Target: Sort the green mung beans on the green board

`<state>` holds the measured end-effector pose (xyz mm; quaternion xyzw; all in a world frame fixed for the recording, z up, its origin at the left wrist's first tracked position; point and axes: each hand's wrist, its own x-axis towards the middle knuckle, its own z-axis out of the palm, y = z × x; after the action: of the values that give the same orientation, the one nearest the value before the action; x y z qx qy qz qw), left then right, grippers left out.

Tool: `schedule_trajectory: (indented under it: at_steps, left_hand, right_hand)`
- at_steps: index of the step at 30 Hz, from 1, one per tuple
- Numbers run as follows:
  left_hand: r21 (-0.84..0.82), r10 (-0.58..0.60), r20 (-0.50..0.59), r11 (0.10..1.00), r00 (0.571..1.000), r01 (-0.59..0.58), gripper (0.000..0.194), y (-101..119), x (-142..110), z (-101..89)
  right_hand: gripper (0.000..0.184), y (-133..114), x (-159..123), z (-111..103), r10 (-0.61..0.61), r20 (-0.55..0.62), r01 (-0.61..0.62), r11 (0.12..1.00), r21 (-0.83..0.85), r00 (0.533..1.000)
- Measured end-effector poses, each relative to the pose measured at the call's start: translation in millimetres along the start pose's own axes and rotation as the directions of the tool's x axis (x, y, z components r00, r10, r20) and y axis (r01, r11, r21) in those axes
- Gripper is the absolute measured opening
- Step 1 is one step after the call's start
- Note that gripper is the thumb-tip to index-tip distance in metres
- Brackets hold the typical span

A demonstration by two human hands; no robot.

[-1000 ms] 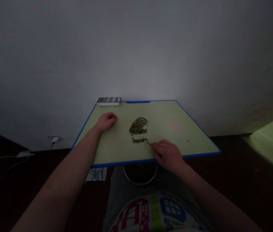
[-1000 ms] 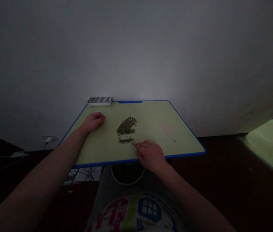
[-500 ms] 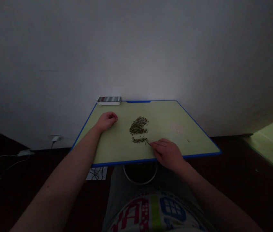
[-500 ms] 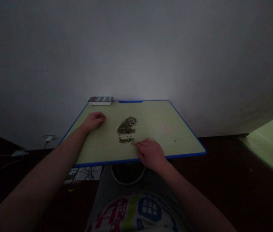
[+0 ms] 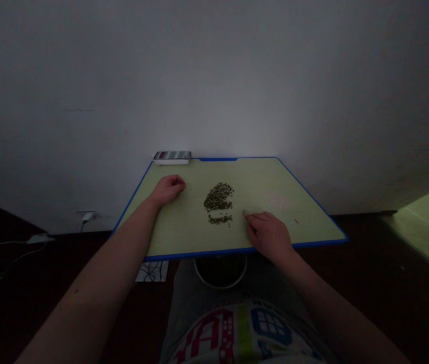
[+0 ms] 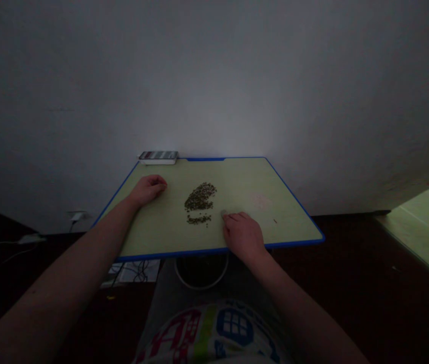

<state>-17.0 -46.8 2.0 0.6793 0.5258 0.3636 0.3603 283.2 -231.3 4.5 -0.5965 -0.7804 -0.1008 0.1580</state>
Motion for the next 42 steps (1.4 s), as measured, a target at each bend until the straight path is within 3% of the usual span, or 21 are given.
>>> schedule_trajectory:
  at_steps: [4, 11, 14, 17, 22, 25, 28, 31, 35, 38, 42]
  left_hand:
    - [0.042, 0.013, -0.010, 0.999, 1.000, -0.013, 0.019, 0, 1, -0.6]
    - [0.039, 0.031, -0.002, 0.999, 1.000, -0.031, 0.019, -3, 1, -1.0]
    - [0.056, 0.054, -0.006, 0.997, 0.999, -0.054, 0.019, -6, 2, -1.4]
    - [0.054, 0.065, -0.001, 0.996, 0.998, -0.065, 0.020, -8, 3, -1.7]
    - [0.018, 0.024, 0.008, 1.000, 1.000, -0.024, 0.020, -5, 2, -1.1]
    - [-0.003, 0.025, 0.004, 1.000, 1.000, -0.025, 0.021, -3, 1, -0.7]
    - [0.002, 0.025, -0.006, 1.000, 1.000, -0.025, 0.021, -2, 1, -0.8]
    - [0.012, 0.021, -0.003, 1.000, 1.000, -0.021, 0.021, -2, 0, -1.1]
    - [0.050, 0.040, -0.009, 0.998, 0.999, -0.039, 0.021, -2, 1, -1.2]
    - [0.045, 0.045, -0.007, 0.998, 0.999, -0.045, 0.020, -3, 1, -0.6]
    - [0.004, 0.024, 0.000, 1.000, 1.000, -0.024, 0.020, -1, 0, 0.2]
  right_hand:
    - [0.031, 4, 0, -5, 0.067, 0.045, -0.065, 0.996, -0.061, 0.997]
    - [0.029, -27, 2, -10, -0.103, 0.163, 0.102, 0.995, 0.015, 0.981]
    - [0.028, -32, 13, -7, -0.072, 0.189, 0.077, 0.997, -0.018, 0.979]
    - [0.028, -17, 26, -4, 0.022, 0.184, -0.008, 0.997, -0.076, 0.983]
    - [0.031, 31, 33, -5, 0.177, 0.148, -0.151, 0.974, -0.170, 0.973]
    - [0.033, 52, 32, -9, 0.205, 0.124, -0.179, 0.964, -0.196, 0.971]
    - [0.034, 57, 26, -11, 0.203, 0.104, -0.181, 0.965, -0.192, 0.974]
    - [0.034, 47, 12, -10, 0.159, 0.077, -0.147, 0.979, -0.144, 0.984]
    - [0.031, 28, -12, -5, -0.044, -0.032, 0.045, 0.999, 0.030, 0.999]
    - [0.030, 15, -24, -4, -0.184, -0.097, 0.198, 0.968, 0.152, 0.978]
    - [0.029, 4, -28, -3, -0.285, -0.125, 0.305, 0.933, 0.191, 0.950]
